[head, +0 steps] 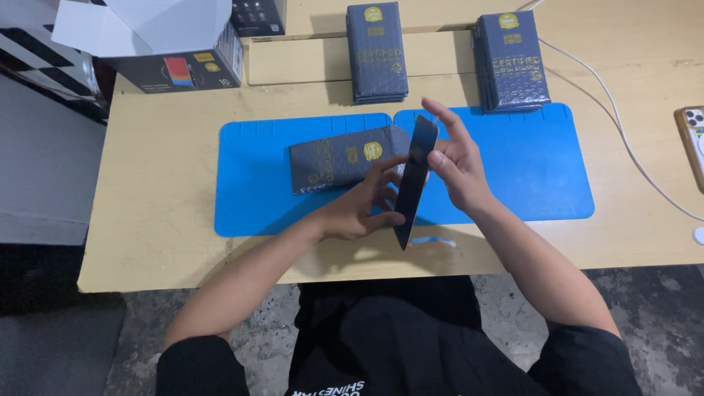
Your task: The person is unboxing replacement smartphone screens, removing protective plastic films, and inspecting the front and back of the displays.
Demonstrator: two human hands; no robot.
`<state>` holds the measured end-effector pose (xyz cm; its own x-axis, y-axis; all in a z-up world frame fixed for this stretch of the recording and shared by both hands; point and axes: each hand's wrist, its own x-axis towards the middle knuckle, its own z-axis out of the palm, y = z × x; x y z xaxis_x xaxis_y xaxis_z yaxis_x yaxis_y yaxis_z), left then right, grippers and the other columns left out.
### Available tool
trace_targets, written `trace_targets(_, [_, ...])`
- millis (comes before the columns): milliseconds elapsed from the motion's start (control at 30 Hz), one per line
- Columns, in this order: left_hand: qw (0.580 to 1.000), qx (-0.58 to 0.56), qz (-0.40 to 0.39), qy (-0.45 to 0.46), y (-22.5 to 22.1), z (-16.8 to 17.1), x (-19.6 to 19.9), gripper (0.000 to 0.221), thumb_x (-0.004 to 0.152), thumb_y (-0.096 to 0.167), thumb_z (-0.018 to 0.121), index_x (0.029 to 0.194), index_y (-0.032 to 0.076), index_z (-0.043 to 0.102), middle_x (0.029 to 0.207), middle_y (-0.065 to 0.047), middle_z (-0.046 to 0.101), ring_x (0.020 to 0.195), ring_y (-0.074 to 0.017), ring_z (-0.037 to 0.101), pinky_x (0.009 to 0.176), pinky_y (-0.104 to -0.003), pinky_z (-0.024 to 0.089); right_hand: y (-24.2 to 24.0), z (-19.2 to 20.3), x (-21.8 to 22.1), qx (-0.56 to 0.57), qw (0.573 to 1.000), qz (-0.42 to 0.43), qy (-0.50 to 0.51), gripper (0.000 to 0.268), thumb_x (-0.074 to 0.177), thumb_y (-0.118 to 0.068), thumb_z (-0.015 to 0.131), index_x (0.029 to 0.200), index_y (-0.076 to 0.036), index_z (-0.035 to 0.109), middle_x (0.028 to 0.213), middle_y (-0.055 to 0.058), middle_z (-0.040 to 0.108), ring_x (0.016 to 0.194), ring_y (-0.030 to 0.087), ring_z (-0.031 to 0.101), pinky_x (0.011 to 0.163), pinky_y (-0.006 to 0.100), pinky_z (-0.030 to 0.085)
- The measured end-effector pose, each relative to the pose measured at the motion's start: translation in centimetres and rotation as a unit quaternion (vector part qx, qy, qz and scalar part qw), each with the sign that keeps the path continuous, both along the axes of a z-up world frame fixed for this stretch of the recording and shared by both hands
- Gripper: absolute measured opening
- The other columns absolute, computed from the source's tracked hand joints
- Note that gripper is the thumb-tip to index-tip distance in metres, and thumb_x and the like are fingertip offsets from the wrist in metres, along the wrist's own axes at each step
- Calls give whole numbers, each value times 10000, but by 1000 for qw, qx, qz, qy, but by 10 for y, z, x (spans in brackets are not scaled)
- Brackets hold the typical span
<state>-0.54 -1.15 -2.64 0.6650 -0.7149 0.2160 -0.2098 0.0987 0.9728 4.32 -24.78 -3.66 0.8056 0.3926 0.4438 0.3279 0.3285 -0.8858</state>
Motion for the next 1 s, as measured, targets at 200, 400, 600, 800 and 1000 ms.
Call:
trace_targets(200, [1000, 28, -4, 7, 1, 13, -8, 926, 977, 154, 749, 1659, 182, 124, 1160, -83, 562, 998, -256, 687, 869, -488, 623, -5, -2, 8, -29, 997, -41, 63, 691, 1030, -530, 477, 1501, -26, 511, 825, 170, 751, 680, 207, 768, 522, 278, 574])
trace_targets(400, [999, 50, -11, -7, 3, 10, -7, 893, 982, 150, 738, 1650, 185, 146, 1165, -99, 583, 1000, -283, 697, 875, -520, 621, -18, -32, 23, -49, 995, -71, 49, 590, 1044, -531, 400, 1330, -63, 620, 740, 139, 728, 569, 190, 730, 454, 227, 506])
trace_targets(600, [999, 16, 18, 24, 1, 6, -6, 875, 1004, 163, 699, 1654, 168, 113, 1230, -117, 549, 1020, -277, 673, 900, -509, 612, 6, 18, -7, -72, 996, -49, -1, 651, 1068, -250, 576, 1637, -88, 305, 863, 111, 748, 706, 181, 749, 631, 297, 611])
trace_targets(800, [998, -27, 47, 21, 2, 10, -4, 830, 1050, 161, 615, 1661, 221, 57, 1299, -103, 530, 1047, -213, 649, 891, -431, 607, 10, 19, -12, -146, 987, -26, -65, 1033, 952, -204, 756, 1699, -70, 55, 1147, 170, 587, 982, 303, 674, 772, 426, 573])
trace_targets(1000, [995, -72, 65, -4, 7, 24, -5, 780, 1107, 211, 533, 1669, 197, -9, 1335, -139, 465, 1116, -237, 576, 951, -466, 566, 22, 43, -26, -219, 968, 1, -125, 1142, 800, -275, 909, 1691, -71, 225, 1307, 131, 439, 1081, 290, 495, 922, 442, 499])
